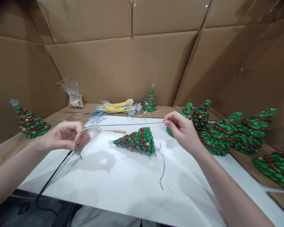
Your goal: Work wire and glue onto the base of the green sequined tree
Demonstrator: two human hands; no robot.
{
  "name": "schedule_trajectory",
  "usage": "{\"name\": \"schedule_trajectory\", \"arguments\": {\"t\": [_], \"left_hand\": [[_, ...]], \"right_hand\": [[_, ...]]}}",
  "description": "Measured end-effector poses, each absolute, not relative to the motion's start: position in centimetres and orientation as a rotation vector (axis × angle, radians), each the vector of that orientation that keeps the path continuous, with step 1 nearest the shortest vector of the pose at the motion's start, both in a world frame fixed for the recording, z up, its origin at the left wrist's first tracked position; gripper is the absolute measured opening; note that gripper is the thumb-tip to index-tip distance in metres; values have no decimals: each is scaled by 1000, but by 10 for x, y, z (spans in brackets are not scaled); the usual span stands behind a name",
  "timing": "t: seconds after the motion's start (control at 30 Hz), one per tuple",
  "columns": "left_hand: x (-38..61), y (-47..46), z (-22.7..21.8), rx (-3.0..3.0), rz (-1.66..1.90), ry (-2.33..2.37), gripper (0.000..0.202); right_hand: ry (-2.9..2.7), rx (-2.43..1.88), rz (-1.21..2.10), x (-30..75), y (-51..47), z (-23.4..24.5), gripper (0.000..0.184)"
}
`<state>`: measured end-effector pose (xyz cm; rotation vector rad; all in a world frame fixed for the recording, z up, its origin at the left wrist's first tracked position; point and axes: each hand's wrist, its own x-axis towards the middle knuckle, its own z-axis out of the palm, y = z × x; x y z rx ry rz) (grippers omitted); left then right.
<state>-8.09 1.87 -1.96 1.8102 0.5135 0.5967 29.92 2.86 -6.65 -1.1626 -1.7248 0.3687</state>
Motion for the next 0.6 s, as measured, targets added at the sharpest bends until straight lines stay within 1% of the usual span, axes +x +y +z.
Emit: {"name": "schedule_trajectory", "arguments": {"t": [0.13,0.23,0.4,0.53,0.6], "left_hand": [[-78,23,-25,1751,749,458,21],[-77,26,-27,1742,793,496,20],[-75,28,-25,1817,952,519,15],[-71,24,-15,1869,1167,534,21],[-69,21,-8,1857,1219,563,24]], "right_hand": [[-1753,-1178,355,297,29,-68,19],[-1756,-1172,333,297,30,-69,16],[-1780,-1176,314,299,32,-70,16],[-1812,-1177,353,296,33,-73,19],[-1834,-1177,386,293,34,-74,21]]}}
